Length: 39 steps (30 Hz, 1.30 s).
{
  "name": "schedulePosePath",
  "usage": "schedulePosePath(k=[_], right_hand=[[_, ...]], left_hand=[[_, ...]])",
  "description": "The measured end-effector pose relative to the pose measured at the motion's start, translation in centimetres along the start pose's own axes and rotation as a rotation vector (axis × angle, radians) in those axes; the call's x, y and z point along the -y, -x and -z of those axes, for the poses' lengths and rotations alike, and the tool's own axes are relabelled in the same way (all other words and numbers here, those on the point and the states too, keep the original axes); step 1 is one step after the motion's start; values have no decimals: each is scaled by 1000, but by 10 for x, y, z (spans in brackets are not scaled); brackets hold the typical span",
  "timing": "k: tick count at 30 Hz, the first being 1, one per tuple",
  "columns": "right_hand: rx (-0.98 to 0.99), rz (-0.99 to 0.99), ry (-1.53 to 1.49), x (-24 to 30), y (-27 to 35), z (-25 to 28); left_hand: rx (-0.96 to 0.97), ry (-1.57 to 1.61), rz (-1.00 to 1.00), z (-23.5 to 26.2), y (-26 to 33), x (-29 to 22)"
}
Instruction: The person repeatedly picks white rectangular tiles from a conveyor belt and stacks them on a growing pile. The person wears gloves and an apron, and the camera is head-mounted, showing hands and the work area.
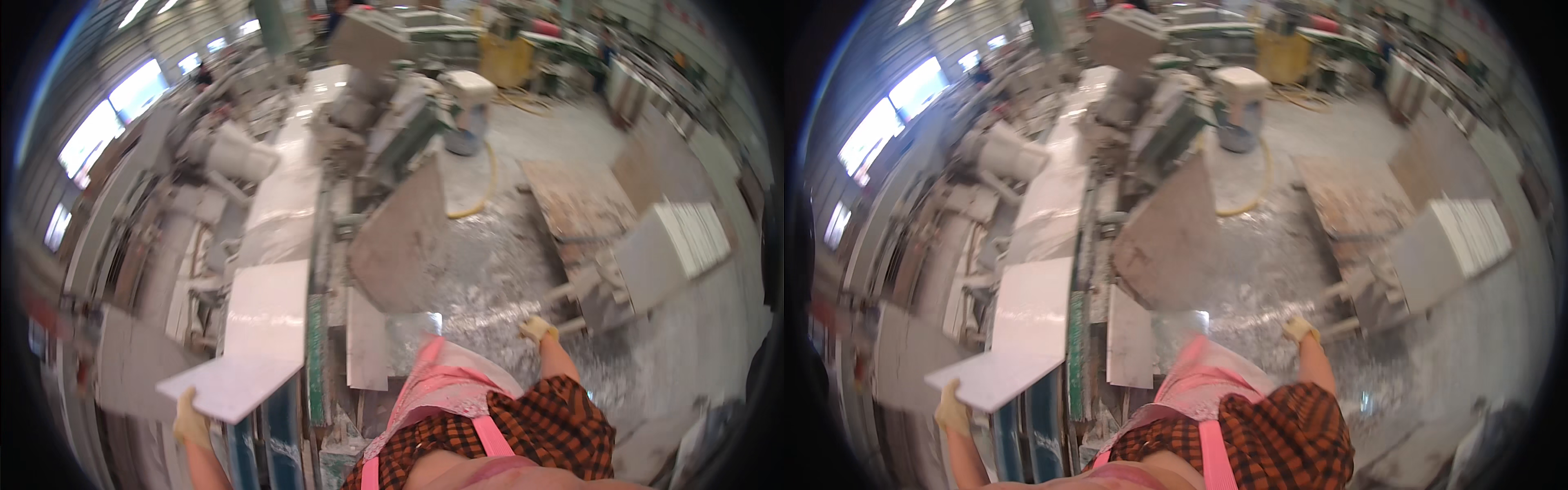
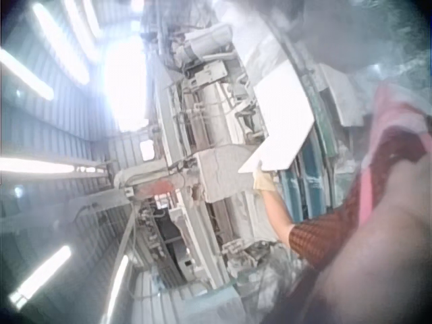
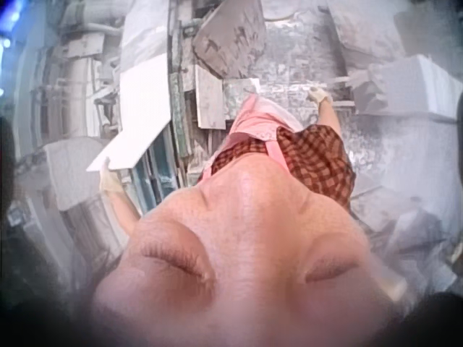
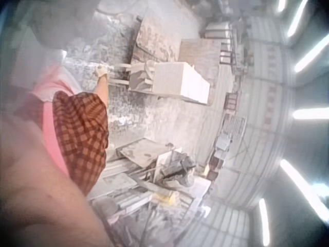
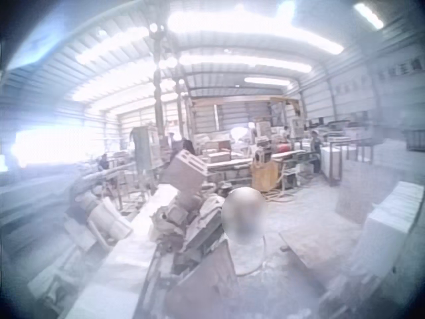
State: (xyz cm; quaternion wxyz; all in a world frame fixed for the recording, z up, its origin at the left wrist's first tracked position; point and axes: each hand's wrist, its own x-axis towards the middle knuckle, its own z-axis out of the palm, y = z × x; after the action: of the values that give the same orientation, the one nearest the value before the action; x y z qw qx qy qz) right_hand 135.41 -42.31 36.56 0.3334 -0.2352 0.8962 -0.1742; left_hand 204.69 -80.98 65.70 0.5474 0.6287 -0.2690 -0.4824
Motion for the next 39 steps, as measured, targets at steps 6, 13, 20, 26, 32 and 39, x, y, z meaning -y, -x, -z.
schedulePosePath(k=[6,13,20,26,32,39], right_hand=[[41,-6,-103,0,4,-1],[64,-44,-122,22,18,16],[60,4,-248,23,12,48],[-168,-26,-936,0,-18,91],[-99,199,-1218,13,-90,163],[170,367,-1142,5,-106,226]], left_hand=[[241,-255,37,36,-19,7],[407,-543,170,41,28,-1],[279,-450,-102,-43,69,-35],[352,-672,-531,-112,107,-68],[413,-947,-893,-265,248,-32],[1055,-1189,-624,-525,380,97]])
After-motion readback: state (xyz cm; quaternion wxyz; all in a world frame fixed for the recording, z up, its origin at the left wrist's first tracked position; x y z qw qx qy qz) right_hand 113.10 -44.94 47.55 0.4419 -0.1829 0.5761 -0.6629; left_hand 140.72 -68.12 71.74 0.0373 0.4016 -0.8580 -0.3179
